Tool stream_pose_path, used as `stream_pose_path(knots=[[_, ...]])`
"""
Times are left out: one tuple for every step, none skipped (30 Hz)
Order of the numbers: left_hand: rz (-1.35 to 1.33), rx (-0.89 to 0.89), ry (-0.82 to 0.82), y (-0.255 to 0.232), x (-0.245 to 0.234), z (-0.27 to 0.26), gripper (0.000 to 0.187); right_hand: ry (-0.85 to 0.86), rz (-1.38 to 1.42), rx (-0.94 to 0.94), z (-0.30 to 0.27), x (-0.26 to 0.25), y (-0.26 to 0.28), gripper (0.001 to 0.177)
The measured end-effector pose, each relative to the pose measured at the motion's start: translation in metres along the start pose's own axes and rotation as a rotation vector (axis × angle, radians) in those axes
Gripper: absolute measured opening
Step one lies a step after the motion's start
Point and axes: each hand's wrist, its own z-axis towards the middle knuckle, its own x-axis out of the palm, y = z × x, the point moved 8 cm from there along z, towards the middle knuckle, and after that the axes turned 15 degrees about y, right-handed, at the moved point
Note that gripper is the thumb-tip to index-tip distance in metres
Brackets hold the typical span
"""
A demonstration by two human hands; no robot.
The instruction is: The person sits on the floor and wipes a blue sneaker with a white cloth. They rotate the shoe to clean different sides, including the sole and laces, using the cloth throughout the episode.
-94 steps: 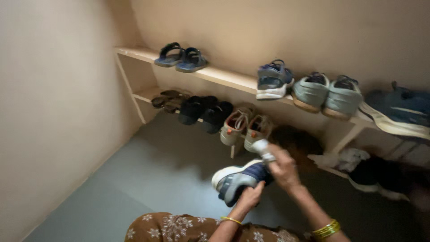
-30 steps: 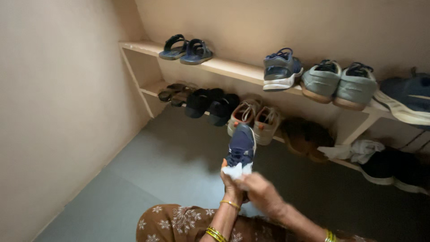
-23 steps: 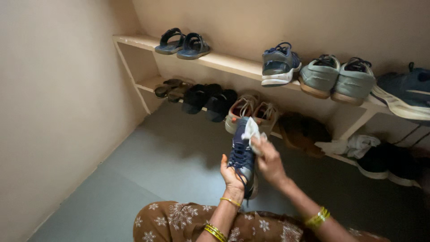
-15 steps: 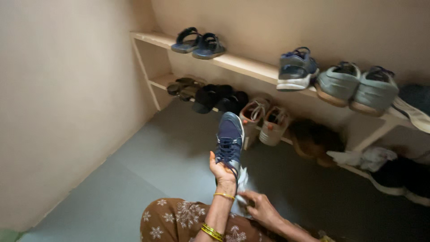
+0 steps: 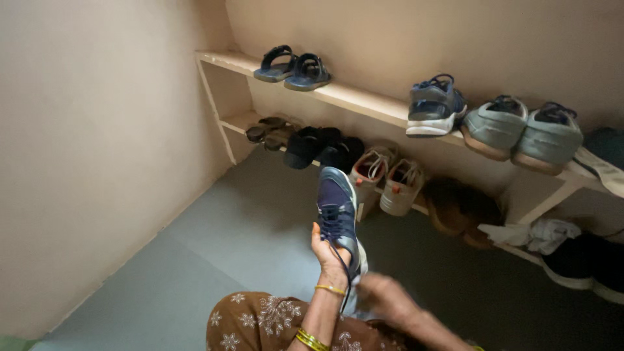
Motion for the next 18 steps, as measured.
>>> stream_pose_path(knots=[[0.048, -0.027, -0.013, 0.002, 0.0, 0.003, 0.052, -0.171, -0.055, -0.092, 0.0, -0.034, 0.013, 0.043], [0.093, -0.055, -0.035, 0.006, -0.004, 0.001, 0.053, -0.337, -0.105, -0.176, -0.008, -0.062, 0.026, 0.039], [0.137, -0.084, -0.057, 0.01, -0.01, -0.001, 0.054, -0.408, -0.212, -0.202, -0.013, -0.076, 0.038, 0.041], [0.188, -0.143, -0.062, 0.017, -0.016, -0.004, 0.053, -0.487, -0.319, -0.227, -0.018, -0.085, 0.05, 0.043], [0.239, -0.203, -0.066, 0.025, -0.024, -0.01, 0.052, -0.564, -0.426, -0.252, -0.026, -0.091, 0.06, 0.046], [0.296, -0.269, -0.066, 0.033, -0.031, -0.013, 0.052, -0.517, -0.543, -0.299, -0.021, -0.086, 0.069, 0.042], [0.298, -0.294, -0.097, 0.042, -0.039, -0.017, 0.05, -0.467, -0.659, -0.343, -0.012, -0.081, 0.074, 0.039], [0.301, -0.321, -0.13, 0.053, -0.046, -0.024, 0.048, -0.414, -0.774, -0.384, -0.01, -0.074, 0.077, 0.037], [0.304, -0.348, -0.163, 0.06, -0.05, -0.028, 0.046, -0.451, -0.795, -0.388, -0.015, -0.085, 0.074, 0.036], [0.317, -0.363, -0.124, 0.064, -0.044, -0.029, 0.046, -0.484, -0.81, -0.388, -0.019, -0.103, 0.068, 0.036], [0.328, -0.379, -0.084, 0.07, -0.035, -0.029, 0.047, -0.517, -0.826, -0.389, -0.022, -0.12, 0.063, 0.035], [0.328, -0.384, -0.049, 0.077, -0.026, -0.036, 0.047, -0.628, -0.813, -0.241, -0.029, -0.146, 0.05, 0.033], [0.35, -0.415, -0.067, 0.08, -0.021, -0.048, 0.048, -0.736, -0.798, -0.091, -0.041, -0.164, 0.038, 0.032], [0.373, -0.44, -0.07, 0.081, -0.012, -0.051, 0.049, -0.733, -0.77, -0.022, -0.045, -0.172, 0.03, 0.035], [0.396, -0.464, -0.073, 0.083, -0.004, -0.052, 0.049, -0.728, -0.742, 0.047, -0.049, -0.177, 0.021, 0.039], [0.412, -0.461, -0.032, 0.085, 0.004, -0.053, 0.05, -0.723, -0.71, 0.118, -0.052, -0.176, 0.013, 0.044], [0.428, -0.457, 0.008, 0.088, 0.01, -0.054, 0.051, -0.684, -0.677, 0.025, -0.046, -0.16, 0.016, 0.038], [0.447, -0.455, 0.051, 0.09, 0.015, -0.054, 0.051, -0.648, -0.642, -0.068, -0.04, -0.14, 0.021, 0.035]])
